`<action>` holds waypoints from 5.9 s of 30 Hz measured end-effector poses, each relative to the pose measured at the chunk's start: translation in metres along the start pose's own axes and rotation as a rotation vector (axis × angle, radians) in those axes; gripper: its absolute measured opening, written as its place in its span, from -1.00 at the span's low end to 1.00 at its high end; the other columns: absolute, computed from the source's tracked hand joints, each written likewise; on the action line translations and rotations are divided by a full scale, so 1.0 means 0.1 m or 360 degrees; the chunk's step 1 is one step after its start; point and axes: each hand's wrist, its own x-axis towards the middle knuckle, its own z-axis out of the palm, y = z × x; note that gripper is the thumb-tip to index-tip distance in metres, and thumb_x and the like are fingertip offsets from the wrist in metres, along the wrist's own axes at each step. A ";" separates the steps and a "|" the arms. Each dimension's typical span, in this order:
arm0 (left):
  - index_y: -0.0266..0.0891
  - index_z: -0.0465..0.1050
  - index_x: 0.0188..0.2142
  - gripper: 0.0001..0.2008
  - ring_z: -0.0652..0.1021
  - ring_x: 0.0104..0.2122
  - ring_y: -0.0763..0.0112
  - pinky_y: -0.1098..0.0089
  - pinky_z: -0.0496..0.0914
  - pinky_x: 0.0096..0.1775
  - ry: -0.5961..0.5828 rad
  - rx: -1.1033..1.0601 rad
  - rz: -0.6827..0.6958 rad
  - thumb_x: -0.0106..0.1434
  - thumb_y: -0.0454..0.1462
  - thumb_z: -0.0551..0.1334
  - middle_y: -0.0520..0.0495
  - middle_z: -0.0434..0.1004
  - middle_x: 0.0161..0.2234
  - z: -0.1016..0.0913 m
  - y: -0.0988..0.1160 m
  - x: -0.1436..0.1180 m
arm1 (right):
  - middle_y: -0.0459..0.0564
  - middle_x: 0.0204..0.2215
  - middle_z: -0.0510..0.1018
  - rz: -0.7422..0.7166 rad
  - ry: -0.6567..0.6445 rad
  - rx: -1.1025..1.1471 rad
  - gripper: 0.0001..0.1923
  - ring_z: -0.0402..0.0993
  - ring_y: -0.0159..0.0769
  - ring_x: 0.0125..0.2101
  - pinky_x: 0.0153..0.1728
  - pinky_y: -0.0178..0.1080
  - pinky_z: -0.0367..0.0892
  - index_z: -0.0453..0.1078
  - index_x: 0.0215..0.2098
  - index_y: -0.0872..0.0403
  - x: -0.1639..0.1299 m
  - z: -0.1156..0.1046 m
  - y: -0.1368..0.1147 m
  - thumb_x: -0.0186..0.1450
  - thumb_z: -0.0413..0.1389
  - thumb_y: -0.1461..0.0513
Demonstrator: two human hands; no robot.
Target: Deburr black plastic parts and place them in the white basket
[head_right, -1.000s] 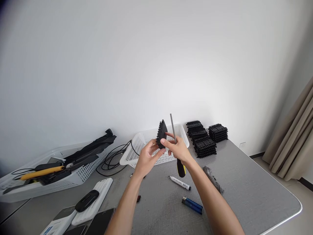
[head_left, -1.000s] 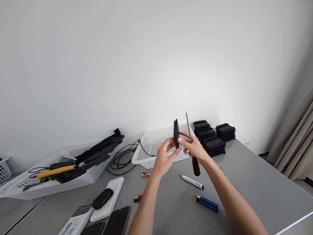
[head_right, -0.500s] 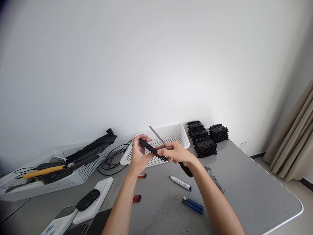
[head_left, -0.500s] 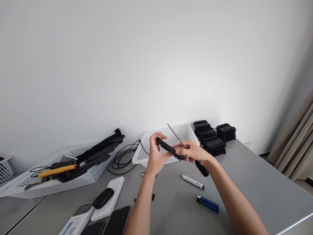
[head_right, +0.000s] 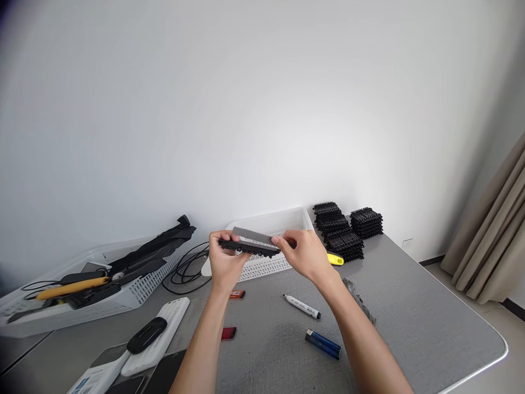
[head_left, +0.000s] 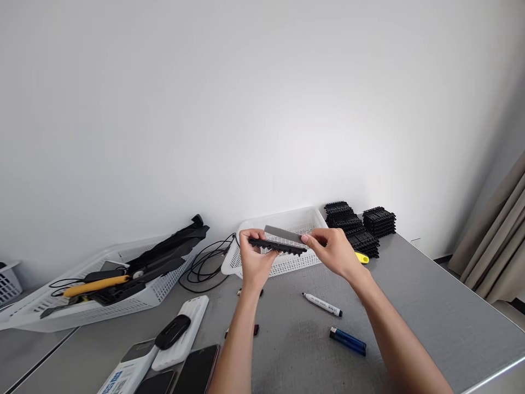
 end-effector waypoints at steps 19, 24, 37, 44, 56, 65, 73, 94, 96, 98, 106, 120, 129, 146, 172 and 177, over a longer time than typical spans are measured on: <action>-0.05 -0.04 -0.26 -0.39 0.36 -0.34 0.47 0.47 0.28 -0.34 0.0143 0.0067 0.0162 -0.20 -0.49 0.28 0.12 0.23 -0.36 -0.08 0.02 0.05 | -0.08 -0.71 0.29 0.0058 -0.0029 -0.0285 -0.40 0.09 -0.39 -0.64 -0.57 -0.28 -0.08 0.31 -0.65 0.06 -0.01 -0.07 0.00 0.31 0.01 -0.19; -0.05 -0.03 -0.24 -0.39 0.37 -0.32 0.46 0.49 0.25 -0.39 0.0106 0.0141 0.0141 -0.17 -0.48 0.29 0.10 0.25 -0.34 -0.03 0.00 0.01 | -0.07 -0.70 0.31 0.0015 -0.0004 -0.0252 -0.41 0.11 -0.38 -0.63 -0.56 -0.28 -0.06 0.32 -0.64 0.06 0.00 -0.02 0.01 0.31 0.00 -0.18; -0.04 -0.04 -0.22 -0.37 0.35 -0.30 0.45 0.49 0.28 -0.34 0.0106 0.0125 0.0230 -0.17 -0.51 0.27 0.10 0.25 -0.34 0.00 0.01 -0.01 | -0.07 -0.69 0.33 0.0029 -0.0030 -0.0240 -0.42 0.11 -0.38 -0.63 -0.55 -0.28 -0.04 0.34 -0.63 0.06 -0.01 -0.10 0.05 0.31 0.02 -0.17; -0.04 -0.04 -0.23 -0.38 0.35 -0.31 0.45 0.49 0.28 -0.34 0.0172 0.0068 0.0215 -0.19 -0.51 0.26 0.11 0.26 -0.36 -0.04 -0.01 0.02 | -0.09 -0.69 0.31 -0.0025 -0.0091 -0.0253 -0.39 0.09 -0.40 -0.63 -0.54 -0.28 -0.03 0.34 -0.64 0.08 0.01 -0.13 0.10 0.33 -0.01 -0.17; -0.08 0.04 -0.24 -0.43 0.36 -0.33 0.48 0.51 0.27 -0.34 0.0134 0.0106 0.0189 -0.18 -0.50 0.27 0.11 0.25 -0.36 -0.06 -0.07 0.03 | -0.12 -0.71 0.26 -0.0053 -0.0089 -0.0254 -0.44 0.07 -0.40 -0.62 -0.53 -0.27 -0.06 0.31 -0.66 0.07 0.03 -0.14 0.16 0.32 0.04 -0.12; -0.13 0.09 -0.34 -0.56 0.33 -0.34 0.49 0.48 0.27 -0.29 -0.0076 0.0227 0.0268 -0.09 -0.47 0.31 0.08 0.21 -0.36 0.00 -0.06 -0.03 | -0.18 -0.64 0.22 0.0221 -0.0197 0.0214 -0.58 0.05 -0.42 -0.60 -0.58 -0.31 -0.09 0.35 -0.53 0.07 0.05 -0.05 0.12 0.17 0.20 -0.10; -0.12 0.10 -0.33 -0.59 0.34 -0.35 0.47 0.45 0.26 -0.28 -0.0186 0.0376 0.0385 -0.01 -0.46 0.32 0.09 0.23 -0.36 0.08 -0.02 -0.10 | -0.16 -0.60 0.30 0.0221 -0.0234 0.0425 -0.62 0.12 -0.41 -0.57 -0.56 -0.32 -0.02 0.37 -0.52 0.08 0.07 0.06 0.15 0.17 0.20 -0.05; -0.12 0.12 -0.31 -0.61 0.40 0.04 0.21 0.15 0.31 0.02 -0.0156 0.0526 0.0606 -0.02 -0.48 0.27 -0.11 0.34 -0.10 0.08 0.02 -0.11 | -0.25 -0.60 0.29 0.0722 -0.0385 0.1074 -0.29 0.03 -0.50 -0.68 -0.72 -0.39 -0.10 0.25 0.15 0.03 0.13 0.05 0.34 0.10 0.31 0.00; -0.13 0.21 -0.23 -0.60 0.23 0.23 0.07 0.08 0.29 0.07 -0.0219 0.0588 0.0413 -0.02 -0.44 0.31 -0.22 0.22 0.14 0.05 0.05 -0.10 | -0.24 -0.58 0.30 0.0717 -0.0254 0.1174 -0.27 0.01 -0.51 -0.68 -0.72 -0.40 -0.12 0.24 0.15 0.03 0.13 0.06 0.35 0.07 0.34 0.04; -0.10 0.25 -0.07 -0.50 0.23 0.25 0.03 0.10 0.35 0.03 -0.0366 0.0490 0.0125 0.01 -0.35 0.36 -0.26 0.12 0.24 0.03 0.07 -0.10 | -0.21 -0.53 0.35 0.0696 -0.0118 0.1232 -0.27 0.01 -0.53 -0.68 -0.72 -0.40 -0.13 0.26 0.13 0.04 0.14 0.07 0.37 0.04 0.35 0.05; -0.10 0.08 0.25 -0.16 0.60 -0.13 0.19 0.21 0.51 -0.12 -0.0260 -0.0145 -0.0629 0.04 -0.13 0.42 -0.15 0.58 -0.16 0.07 0.10 -0.05 | -0.06 -0.42 0.51 0.0546 0.0003 0.1090 -0.35 0.28 -0.43 -0.59 -0.64 -0.38 0.02 0.36 0.04 0.08 0.15 0.12 0.44 0.02 0.35 0.06; -0.18 0.39 -0.18 -0.63 0.48 -0.11 0.25 0.29 0.36 -0.10 -0.0034 0.0235 -0.0176 0.02 -0.19 0.41 -0.08 0.47 -0.19 -0.10 -0.15 0.04 | -0.16 -0.64 0.09 0.0170 0.0406 0.0391 -0.44 0.00 -0.41 -0.58 -0.55 -0.30 -0.06 -0.01 -0.58 0.03 0.16 -0.02 0.48 0.37 -0.16 -0.17; -0.16 0.34 -0.27 -0.73 0.49 -0.30 0.33 0.35 0.36 -0.22 -0.0165 0.0330 -0.0050 0.07 -0.22 0.37 0.00 0.43 -0.33 -0.13 -0.10 0.04 | -0.16 -0.71 0.11 0.0090 0.0228 -0.0205 -0.37 -0.02 -0.42 -0.62 -0.52 -0.28 -0.09 -0.01 -0.68 0.05 0.11 -0.07 0.36 0.26 0.04 -0.20; -0.15 0.35 -0.34 -0.81 0.50 -0.31 0.30 0.32 0.38 -0.22 -0.0324 0.0483 0.0120 0.12 -0.20 0.33 -0.01 0.45 -0.37 -0.10 0.00 -0.01 | -0.10 -0.75 0.26 0.0078 0.0249 -0.0552 -0.35 0.10 -0.37 -0.66 -0.53 -0.26 -0.07 0.11 -0.70 0.04 0.09 -0.04 0.28 0.23 0.07 -0.24; -0.15 0.32 -0.33 -0.82 0.48 -0.28 0.33 0.35 0.35 -0.19 -0.0332 0.0444 0.0054 0.12 -0.23 0.31 0.01 0.42 -0.35 -0.12 0.02 -0.01 | -0.15 -0.77 0.22 0.0035 0.0279 -0.0604 -0.35 0.07 -0.42 -0.67 -0.55 -0.31 -0.07 0.13 -0.70 0.06 0.08 -0.05 0.29 0.26 0.02 -0.24; -0.16 0.33 -0.34 -0.81 0.48 -0.27 0.33 0.36 0.34 -0.18 -0.0352 0.0428 0.0058 0.10 -0.24 0.33 0.00 0.43 -0.35 -0.12 0.01 -0.02 | -0.15 -0.77 0.21 0.0017 0.0284 -0.0583 -0.35 0.04 -0.42 -0.67 -0.55 -0.31 -0.06 0.15 -0.70 0.05 0.08 -0.05 0.28 0.25 0.02 -0.25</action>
